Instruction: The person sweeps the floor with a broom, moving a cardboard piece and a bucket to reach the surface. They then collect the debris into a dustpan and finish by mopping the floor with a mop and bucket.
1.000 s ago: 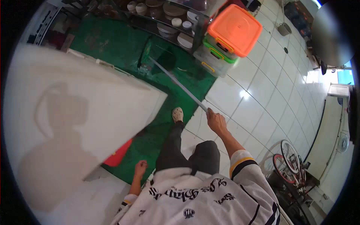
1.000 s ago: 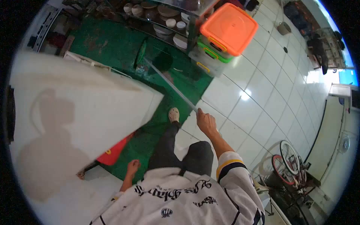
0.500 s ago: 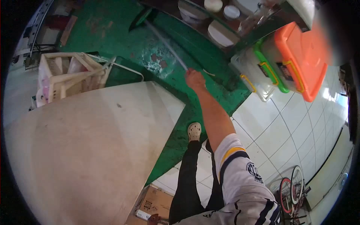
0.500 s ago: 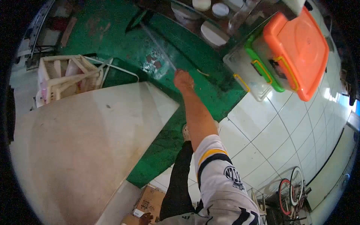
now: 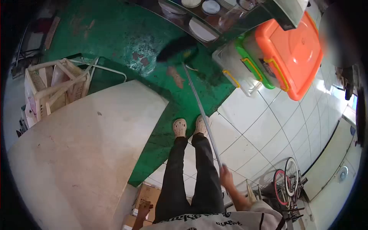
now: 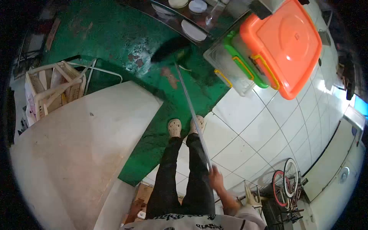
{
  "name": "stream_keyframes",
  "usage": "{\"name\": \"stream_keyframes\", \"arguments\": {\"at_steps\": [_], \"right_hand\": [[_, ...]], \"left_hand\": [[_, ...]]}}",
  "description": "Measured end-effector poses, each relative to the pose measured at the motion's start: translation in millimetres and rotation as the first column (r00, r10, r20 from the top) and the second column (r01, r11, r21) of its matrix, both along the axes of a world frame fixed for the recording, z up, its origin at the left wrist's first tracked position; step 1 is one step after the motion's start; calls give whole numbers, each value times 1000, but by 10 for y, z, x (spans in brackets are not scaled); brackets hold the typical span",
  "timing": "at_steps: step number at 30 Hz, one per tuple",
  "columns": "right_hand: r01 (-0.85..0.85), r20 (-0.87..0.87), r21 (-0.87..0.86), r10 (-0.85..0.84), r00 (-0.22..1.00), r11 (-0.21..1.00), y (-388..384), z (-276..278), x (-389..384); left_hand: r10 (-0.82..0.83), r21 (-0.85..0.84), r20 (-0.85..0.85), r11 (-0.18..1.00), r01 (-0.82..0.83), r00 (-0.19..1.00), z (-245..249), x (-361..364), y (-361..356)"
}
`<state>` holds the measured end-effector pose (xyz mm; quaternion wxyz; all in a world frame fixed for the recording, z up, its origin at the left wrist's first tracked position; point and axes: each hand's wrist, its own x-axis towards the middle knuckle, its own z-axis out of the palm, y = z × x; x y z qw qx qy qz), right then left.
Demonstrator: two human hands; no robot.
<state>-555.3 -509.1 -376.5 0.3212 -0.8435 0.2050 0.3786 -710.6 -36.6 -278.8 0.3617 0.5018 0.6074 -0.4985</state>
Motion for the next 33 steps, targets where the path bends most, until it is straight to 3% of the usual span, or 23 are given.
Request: {"name": "stream_keyframes", "arguments": {"at_steps": [1, 2, 3, 4, 6, 9, 10, 13, 14, 18, 19, 21, 22, 25, 26, 27, 29, 31, 33], "right_hand": [[82, -125, 4, -81, 989, 997, -100, 287, -264], [42, -148, -28, -46, 988, 999, -173, 547, -570], [-26, -152, -95, 11, 988, 995, -266, 651, -1029], [120, -264, -131, -151, 953, 984, -287, 963, -975], [177, -125, -74, -186, 975, 981, -452, 1381, -1397], [98, -72, -149, -109, 991, 984, -499, 1434, -1431], [132, -271, -104, -156, 950, 986, -401, 1468, -738], [97, -142, 11, -94, 985, 995, -113, 562, -44], [-62, 38, 45, 61, 997, 997, 55, 99, 251], [-130, 341, 179, 62, 938, 975, 1115, -1151, 2091], [-224, 434, 102, 159, 887, 969, 1277, -1375, 2380], [-358, 348, 4, 334, 876, 934, 1412, -1501, 2829], [-386, 333, 26, 356, 873, 922, 1388, -1512, 2904], [-487, 306, 21, 458, 835, 873, 1141, -1611, 3182], [-525, 301, -9, 503, 810, 851, 1075, -1690, 3252], [-561, 295, -36, 545, 784, 827, 1026, -1724, 3345], [-610, 264, -93, 610, 747, 787, 828, -1683, 3632], [-609, 272, -219, 647, 712, 762, 562, -1678, 3901], [-686, 199, -381, 780, 593, 619, 380, -1165, 4225]], "left_hand": [[38, -14, 24, 999, -38, 999, -39, -35, 71], [-150, 19, 78, 989, 149, 986, 28, 130, -43], [-149, -5, 112, 989, 150, 983, -24, 9, 61], [-145, -29, 147, 988, 151, 978, -132, -125, 225], [-130, -29, 187, 990, 138, 974, -172, -285, 328], [-139, 16, 171, 990, 139, 975, -147, -363, 324], [-134, -4, 190, 991, 137, 973, -123, -324, 278], [-104, -44, 229, 992, 117, 968, -27, -291, 183], [-79, -39, 233, 995, 91, 969, -48, -354, 153], [-80, 53, 208, 996, 71, 975, 41, -302, -67], [-16, 45, 232, 999, 5, 973, 57, -387, -51], [115, 17, 276, 992, -125, 954, 74, -610, -36], [105, 86, 212, 988, -126, 972, 163, -484, -170], [82, 31, 190, 996, -89, 978, 121, -881, -200], [-75, -8, 293, 997, 80, 953, -36, -1315, -97], [129, -28, 281, 992, -127, 951, -22, -1277, -150], [509, -50, 243, 857, -514, 826, 60, -1199, -257], [352, 59, 111, 931, -359, 929, 72, -1003, -448], [363, 41, 95, 929, -368, 927, 120, -1009, -552]]}}
